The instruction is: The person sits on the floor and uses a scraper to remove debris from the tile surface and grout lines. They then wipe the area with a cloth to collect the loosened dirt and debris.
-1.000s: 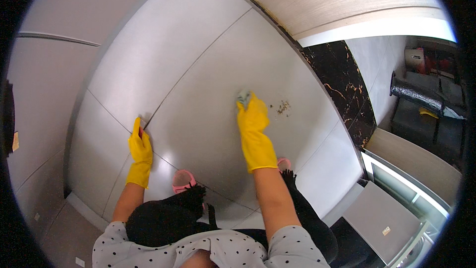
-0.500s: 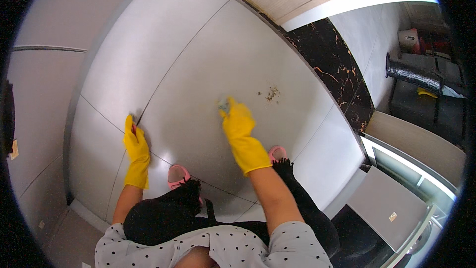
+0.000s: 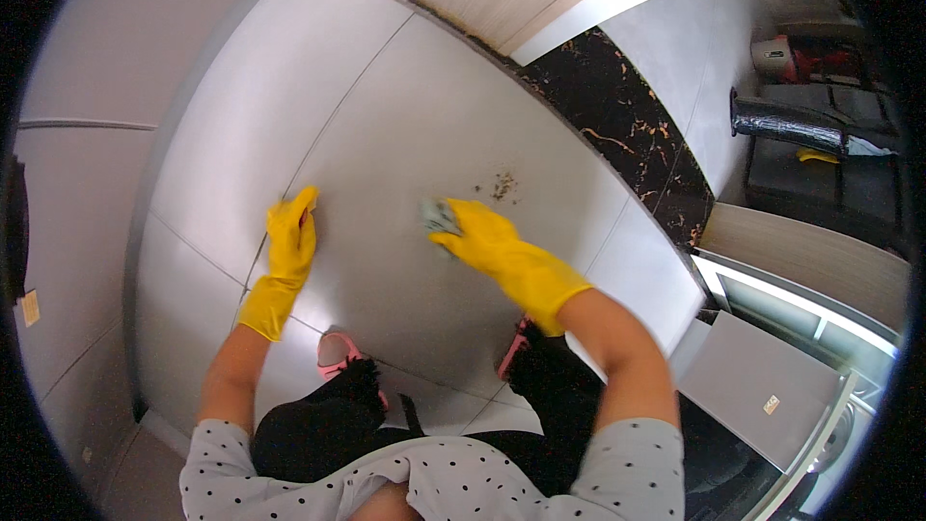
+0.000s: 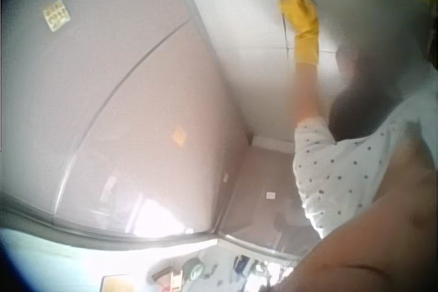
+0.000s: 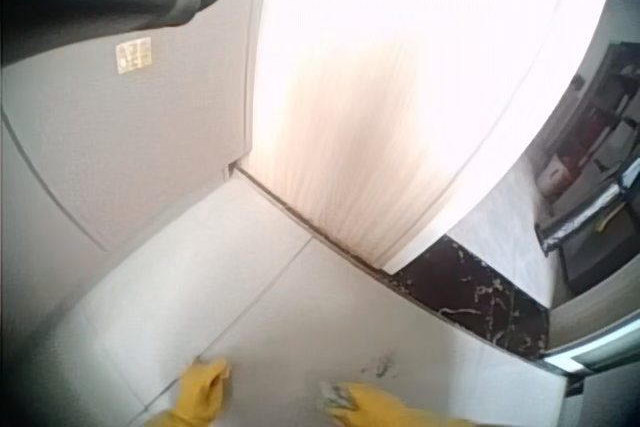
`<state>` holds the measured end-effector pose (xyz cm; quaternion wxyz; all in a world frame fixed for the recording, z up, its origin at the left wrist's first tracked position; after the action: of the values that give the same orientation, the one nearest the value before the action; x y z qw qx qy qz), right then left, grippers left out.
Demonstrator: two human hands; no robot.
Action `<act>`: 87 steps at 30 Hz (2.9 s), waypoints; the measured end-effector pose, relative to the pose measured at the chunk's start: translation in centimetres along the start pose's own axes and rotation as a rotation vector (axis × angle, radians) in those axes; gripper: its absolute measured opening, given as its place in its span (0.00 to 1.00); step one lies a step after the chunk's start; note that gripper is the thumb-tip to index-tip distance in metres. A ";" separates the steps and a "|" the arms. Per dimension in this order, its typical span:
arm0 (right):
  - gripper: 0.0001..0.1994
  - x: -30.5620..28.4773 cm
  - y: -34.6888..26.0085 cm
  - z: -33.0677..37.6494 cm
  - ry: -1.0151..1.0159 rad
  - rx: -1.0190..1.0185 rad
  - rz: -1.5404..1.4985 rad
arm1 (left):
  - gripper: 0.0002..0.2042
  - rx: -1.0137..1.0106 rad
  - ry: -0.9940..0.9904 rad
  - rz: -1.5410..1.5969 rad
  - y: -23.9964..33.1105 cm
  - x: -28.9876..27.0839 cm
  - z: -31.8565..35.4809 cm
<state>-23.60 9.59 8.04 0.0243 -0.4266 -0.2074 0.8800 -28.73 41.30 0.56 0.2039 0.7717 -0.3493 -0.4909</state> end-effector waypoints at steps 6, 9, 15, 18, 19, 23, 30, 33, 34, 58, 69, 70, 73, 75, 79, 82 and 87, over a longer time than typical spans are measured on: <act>0.28 -4.5 16.2 7.3 0.087 0.353 -0.651 | 0.15 -0.058 -0.172 0.183 1.4 2.3 -5.2; 0.27 -3.7 22.6 8.3 0.211 0.423 -0.827 | 0.16 -0.149 -0.264 0.185 3.5 3.3 -6.3; 0.27 -3.3 26.3 9.7 0.506 0.306 -0.234 | 0.16 -0.452 -0.205 0.365 11.6 6.8 -7.0; 0.29 -3.6 27.8 10.3 0.570 0.258 0.046 | 0.17 -0.753 -0.092 0.540 16.0 9.6 -5.9; 0.29 -3.3 28.7 10.5 0.565 0.259 0.037 | 0.17 -0.858 -0.054 0.600 17.1 10.5 -5.4; 0.22 -2.8 28.8 10.2 0.526 0.174 0.210 | 0.18 -0.797 0.117 0.658 19.8 13.4 -2.5; 0.26 0.2 28.1 7.1 0.484 -0.017 0.370 | 0.17 -0.832 0.079 0.666 22.8 14.7 -3.6; 0.33 0.2 27.0 7.9 0.381 0.005 0.425 | 0.17 -0.829 0.097 0.679 22.7 14.4 -4.6; 0.35 -0.8 26.0 8.9 0.323 0.017 0.437 | 0.17 -0.847 0.101 0.695 22.3 14.0 -4.4; 0.14 3.5 11.5 9.7 -0.290 0.142 -1.425 | 0.23 -1.065 -0.213 1.133 28.8 15.4 -1.0; 0.13 2.7 15.8 8.4 -0.144 0.370 -1.338 | 0.22 -0.269 0.073 -0.147 9.2 11.3 3.9; 0.13 3.2 16.4 8.3 -0.111 0.440 -1.313 | 0.22 -0.317 0.020 -0.200 8.7 11.5 3.7; 0.13 3.3 16.9 8.1 -0.148 0.511 -1.296 | 0.22 -0.252 -0.057 0.014 11.4 15.9 -0.5; 0.13 3.1 16.3 7.9 -0.136 0.474 -1.343 | 0.24 -0.205 -0.105 0.137 11.3 19.3 -2.9; 0.14 2.0 15.4 7.6 -0.140 0.437 -1.344 | 0.24 -0.129 -0.156 0.231 14.3 25.1 -7.1; 0.15 1.1 15.7 8.2 -0.103 0.457 -1.347 | 0.22 -0.094 -0.162 0.425 15.3 25.7 -7.7; 0.15 0.1 16.7 9.6 -0.083 0.450 -1.391 | 0.21 -0.002 -0.200 0.391 11.4 21.4 -9.6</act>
<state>-28.69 -8.99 6.82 0.6568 -0.1473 -0.2453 0.6977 -18.07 17.58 -0.96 0.2603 0.6364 -0.5103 -0.5166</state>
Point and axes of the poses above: each hand's wrist, its own z-axis away from the middle knuckle, its own x-axis out of the palm, y = z × x, the point moved 1 cm from there along -z, towards the middle knuckle, and after that the axes turned 8 degrees about z, right-handed, at the moved point
